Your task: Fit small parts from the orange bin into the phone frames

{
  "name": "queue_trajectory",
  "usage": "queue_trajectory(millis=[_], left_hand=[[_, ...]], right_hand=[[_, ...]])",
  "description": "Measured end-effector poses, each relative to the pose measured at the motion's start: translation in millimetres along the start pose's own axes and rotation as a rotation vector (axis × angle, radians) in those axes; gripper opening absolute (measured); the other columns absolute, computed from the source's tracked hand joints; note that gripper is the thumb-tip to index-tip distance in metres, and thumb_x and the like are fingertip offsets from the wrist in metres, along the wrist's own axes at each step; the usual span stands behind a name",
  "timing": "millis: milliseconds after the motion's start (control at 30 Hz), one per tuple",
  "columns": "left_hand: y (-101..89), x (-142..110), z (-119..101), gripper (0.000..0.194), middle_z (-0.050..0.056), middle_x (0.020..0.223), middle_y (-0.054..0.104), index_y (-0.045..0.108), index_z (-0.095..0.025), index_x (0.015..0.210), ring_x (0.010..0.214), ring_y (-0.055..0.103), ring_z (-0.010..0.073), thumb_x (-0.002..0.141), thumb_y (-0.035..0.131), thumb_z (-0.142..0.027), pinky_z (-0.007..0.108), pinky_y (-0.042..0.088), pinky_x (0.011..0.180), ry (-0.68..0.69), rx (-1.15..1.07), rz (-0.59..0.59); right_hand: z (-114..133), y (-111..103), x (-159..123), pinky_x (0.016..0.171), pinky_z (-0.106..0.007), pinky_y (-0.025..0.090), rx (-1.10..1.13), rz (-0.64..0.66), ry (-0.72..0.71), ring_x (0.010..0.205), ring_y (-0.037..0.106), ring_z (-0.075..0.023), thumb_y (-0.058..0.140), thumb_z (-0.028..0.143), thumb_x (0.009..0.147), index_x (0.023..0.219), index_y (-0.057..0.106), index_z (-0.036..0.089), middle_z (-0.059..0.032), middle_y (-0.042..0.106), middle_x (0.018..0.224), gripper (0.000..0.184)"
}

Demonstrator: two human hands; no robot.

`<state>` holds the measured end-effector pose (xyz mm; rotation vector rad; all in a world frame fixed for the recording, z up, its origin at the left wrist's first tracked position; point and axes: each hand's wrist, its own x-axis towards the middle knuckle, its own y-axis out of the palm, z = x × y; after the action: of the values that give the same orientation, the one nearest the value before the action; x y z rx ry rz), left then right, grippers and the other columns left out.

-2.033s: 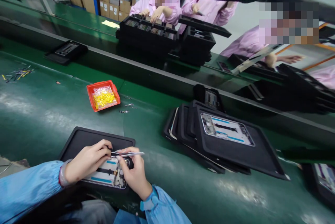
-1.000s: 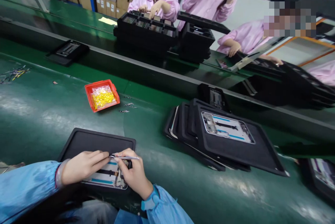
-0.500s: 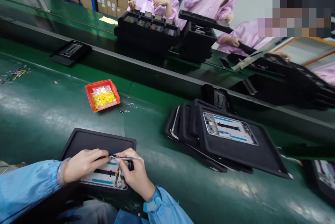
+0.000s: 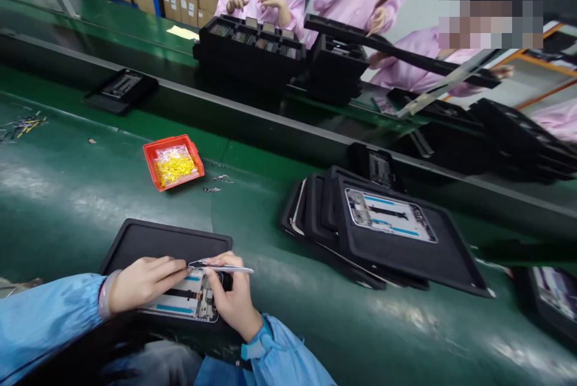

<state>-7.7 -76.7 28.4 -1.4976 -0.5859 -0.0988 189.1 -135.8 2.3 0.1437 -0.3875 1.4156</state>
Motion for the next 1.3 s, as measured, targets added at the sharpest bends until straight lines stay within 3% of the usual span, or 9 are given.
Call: queue_trajectory(millis=[167, 367, 767, 1067, 1167, 1300], left_hand=[[-0.9, 1.9, -0.5, 0.047, 0.006, 0.083, 0.065, 0.059, -0.01, 0.091, 0.064, 0.059, 0.0116, 0.099, 0.013, -0.008, 0.021, 0.046, 0.051, 0.012, -0.01, -0.026], [1.7, 0.0, 0.1, 0.043, 0.008, 0.085, 0.064, 0.061, -0.01, 0.092, 0.062, 0.057, 0.0125, 0.097, 0.018, -0.006, 0.021, 0.047, 0.052, 0.041, 0.028, 0.05], [2.3, -1.6, -0.5, 0.044, 0.009, 0.087, 0.065, 0.062, -0.01, 0.094, 0.066, 0.058, 0.0138, 0.097, 0.019, -0.008, 0.022, 0.048, 0.052, 0.05, 0.011, 0.093], [3.6, -1.3, -3.3, 0.047, 0.008, 0.086, 0.064, 0.06, -0.008, 0.094, 0.064, 0.059, 0.0135, 0.099, 0.013, -0.009, 0.023, 0.049, 0.049, 0.005, -0.032, 0.075], [6.9, -0.2, -4.7, 0.038, 0.006, 0.084, 0.064, 0.059, -0.01, 0.091, 0.062, 0.058, 0.0127, 0.099, 0.022, -0.011, 0.023, 0.048, 0.045, -0.022, -0.038, 0.097], [14.0, 3.0, -8.3, 0.012, 0.003, 0.085, 0.063, 0.057, -0.013, 0.088, 0.06, 0.058, 0.0123, 0.093, 0.047, -0.015, 0.023, 0.047, 0.042, -0.079, -0.034, 0.196]], right_hand=[[1.3, 1.0, 0.8, 0.068, -0.034, 0.054, 0.006, 0.02, -0.022, 0.077, 0.065, -0.0194, 0.055, 0.019, 0.091, 0.097, 0.048, 0.025, -0.0031, 0.06, 0.084, 0.011], [3.8, 1.8, 3.3, 0.068, -0.031, 0.055, -0.005, 0.077, -0.058, 0.077, 0.065, -0.0177, 0.055, 0.017, 0.091, 0.097, 0.051, 0.025, -0.0032, 0.063, 0.084, 0.012], [5.0, 1.1, 5.8, 0.061, -0.027, 0.055, -0.106, 0.138, -0.128, 0.072, 0.068, -0.0182, 0.056, 0.012, 0.089, 0.095, 0.057, 0.026, -0.0037, 0.07, 0.081, 0.015], [5.3, -1.9, 8.6, 0.063, -0.028, 0.057, -0.094, 0.12, -0.128, 0.071, 0.068, -0.0185, 0.058, 0.014, 0.087, 0.094, 0.058, 0.025, -0.0036, 0.069, 0.08, 0.013], [2.9, -3.2, 10.3, 0.057, -0.026, 0.057, -0.116, 0.096, -0.156, 0.064, 0.068, -0.0185, 0.058, 0.017, 0.088, 0.09, 0.06, 0.026, -0.0023, 0.069, 0.074, 0.009], [-7.7, -4.5, 7.3, 0.05, -0.027, 0.058, -0.132, 0.104, -0.164, 0.056, 0.067, -0.0212, 0.061, 0.02, 0.086, 0.081, 0.063, 0.026, -0.0026, 0.068, 0.067, 0.008]])
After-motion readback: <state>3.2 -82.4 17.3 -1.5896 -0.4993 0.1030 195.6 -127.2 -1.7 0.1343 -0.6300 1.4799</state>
